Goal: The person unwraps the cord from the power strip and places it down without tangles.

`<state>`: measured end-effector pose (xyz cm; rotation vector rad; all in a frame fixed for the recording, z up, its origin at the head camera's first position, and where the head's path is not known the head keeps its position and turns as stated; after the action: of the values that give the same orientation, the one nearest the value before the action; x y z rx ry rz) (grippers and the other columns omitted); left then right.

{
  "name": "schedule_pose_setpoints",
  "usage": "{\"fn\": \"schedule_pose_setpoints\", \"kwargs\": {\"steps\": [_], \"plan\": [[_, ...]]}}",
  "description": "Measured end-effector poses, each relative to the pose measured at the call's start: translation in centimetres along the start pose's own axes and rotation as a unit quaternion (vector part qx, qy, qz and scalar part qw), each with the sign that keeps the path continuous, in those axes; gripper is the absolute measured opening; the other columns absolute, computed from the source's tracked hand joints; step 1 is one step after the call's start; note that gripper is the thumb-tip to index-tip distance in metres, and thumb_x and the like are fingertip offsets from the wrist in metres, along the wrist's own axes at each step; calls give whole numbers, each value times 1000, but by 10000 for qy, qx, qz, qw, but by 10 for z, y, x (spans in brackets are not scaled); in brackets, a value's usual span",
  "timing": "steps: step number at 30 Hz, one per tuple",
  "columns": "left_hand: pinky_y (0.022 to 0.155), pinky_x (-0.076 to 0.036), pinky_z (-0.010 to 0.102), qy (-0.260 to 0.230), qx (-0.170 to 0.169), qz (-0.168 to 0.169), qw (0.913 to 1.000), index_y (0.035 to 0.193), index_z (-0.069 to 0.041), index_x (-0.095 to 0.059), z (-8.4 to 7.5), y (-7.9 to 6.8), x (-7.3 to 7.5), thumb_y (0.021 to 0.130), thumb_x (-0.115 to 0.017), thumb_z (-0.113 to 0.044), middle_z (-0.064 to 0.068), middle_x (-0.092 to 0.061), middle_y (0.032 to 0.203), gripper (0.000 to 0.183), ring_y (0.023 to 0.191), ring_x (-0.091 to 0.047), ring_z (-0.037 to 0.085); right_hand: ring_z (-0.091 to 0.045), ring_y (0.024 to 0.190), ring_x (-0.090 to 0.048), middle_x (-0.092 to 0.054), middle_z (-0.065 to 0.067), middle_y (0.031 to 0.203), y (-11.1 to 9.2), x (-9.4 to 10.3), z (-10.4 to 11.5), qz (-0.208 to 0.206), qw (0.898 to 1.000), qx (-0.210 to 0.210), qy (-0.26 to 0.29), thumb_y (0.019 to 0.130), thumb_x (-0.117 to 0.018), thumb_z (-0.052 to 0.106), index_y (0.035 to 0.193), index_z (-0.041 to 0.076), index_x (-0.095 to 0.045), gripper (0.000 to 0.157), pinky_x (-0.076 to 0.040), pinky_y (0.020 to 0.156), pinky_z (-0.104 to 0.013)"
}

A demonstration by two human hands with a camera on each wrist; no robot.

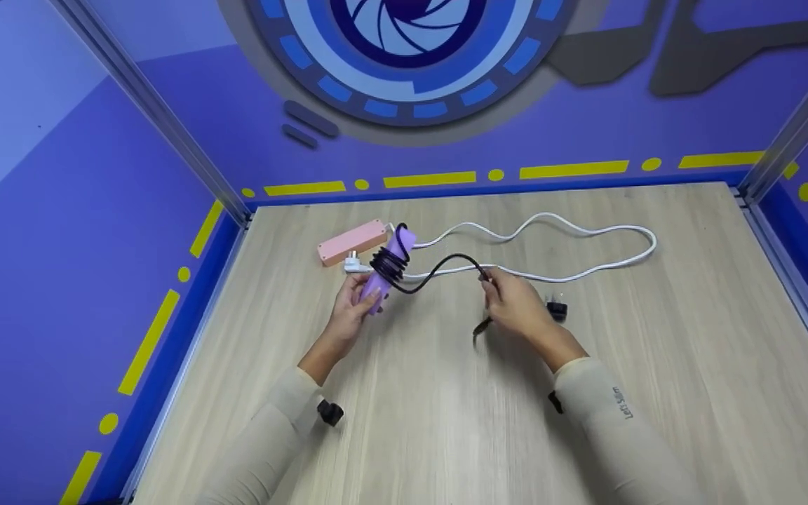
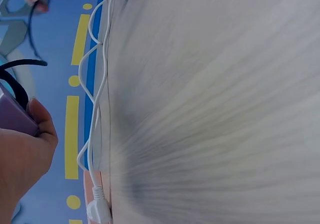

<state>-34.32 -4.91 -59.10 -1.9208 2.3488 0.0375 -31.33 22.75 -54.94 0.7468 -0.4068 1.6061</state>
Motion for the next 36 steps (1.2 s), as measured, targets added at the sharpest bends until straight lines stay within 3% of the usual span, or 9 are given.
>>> {"fn": "schedule_pose_setpoints", "kwargs": {"steps": [6,11,14,17,21,24,30,36], "plan": [[93,-51,34,-124,-27,-229,9997,133,0,-39,-6,3,8,97,-60,-9,22,-55,133,43,113,-57,20,-10,61,-52,-65,-11,76,-8,-6,-30,655,9972,-325,-184,100,-50,3,123,-2,-57,25,-43,56,-24],[90,-51,30,-43,83,-370,9993,131,-2,-41,-5,2,7,97,-61,-9,20,-56,132,41,114,-57,20,-13,65,-55,-65,-9,81,-15,-8,-39,774,9954,-379,-410,99,-49,4,137,1,-48,38,-46,60,-29],[87,-50,28,-124,71,-386,9992,131,-1,-41,-4,4,2,96,-62,-8,20,-57,129,41,111,-57,19,-20,75,-61,-69,-13,91,-15,-3,-31,619,9959,-240,-611,99,-52,6,143,2,-44,45,-50,69,-38],[85,-50,27,-206,61,-312,9993,131,1,-41,-1,5,-6,95,-62,-7,20,-57,128,42,108,-58,18,-33,95,-66,-67,-19,110,-17,3,-20,373,9953,-75,-894,97,-57,9,146,2,-41,52,-51,82,-51],[84,-51,28,-191,86,-250,9995,132,1,-40,1,5,-17,96,-61,-7,21,-57,128,43,107,-58,16,-47,127,-51,-51,-27,139,-18,3,3,92,9932,188,-1144,95,-64,17,147,1,-41,58,-42,100,-64],[84,-51,28,-229,55,-210,9995,132,2,-40,-1,4,-25,95,-62,-6,22,-58,127,43,106,-58,16,-47,136,-43,-43,-26,148,-15,-3,26,40,9909,489,-1257,93,-68,21,146,2,-44,61,-35,108,-64],[83,-52,27,-265,88,-142,9995,132,0,-40,0,1,-38,95,-63,-9,20,-58,127,44,105,-58,16,-43,136,-47,-54,-23,143,-5,-25,64,313,9847,1072,-1337,94,-67,24,138,2,-54,51,-35,113,-58],[81,-51,27,-216,73,-112,9997,133,-2,-41,-4,-1,-46,96,-63,-12,19,-58,128,44,103,-58,16,-38,120,-61,-71,-17,119,0,-39,56,448,9908,1063,-710,96,-64,14,120,2,-66,27,-43,105,-54]]}}
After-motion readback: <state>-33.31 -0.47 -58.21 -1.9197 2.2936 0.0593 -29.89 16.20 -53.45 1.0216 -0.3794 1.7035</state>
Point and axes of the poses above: each hand's wrist, its own y-axis towards the middle knuckle, its own x-axis out of the back of the hand, z = x × y, the point moved 9 cm from there along y, towards the middle knuckle
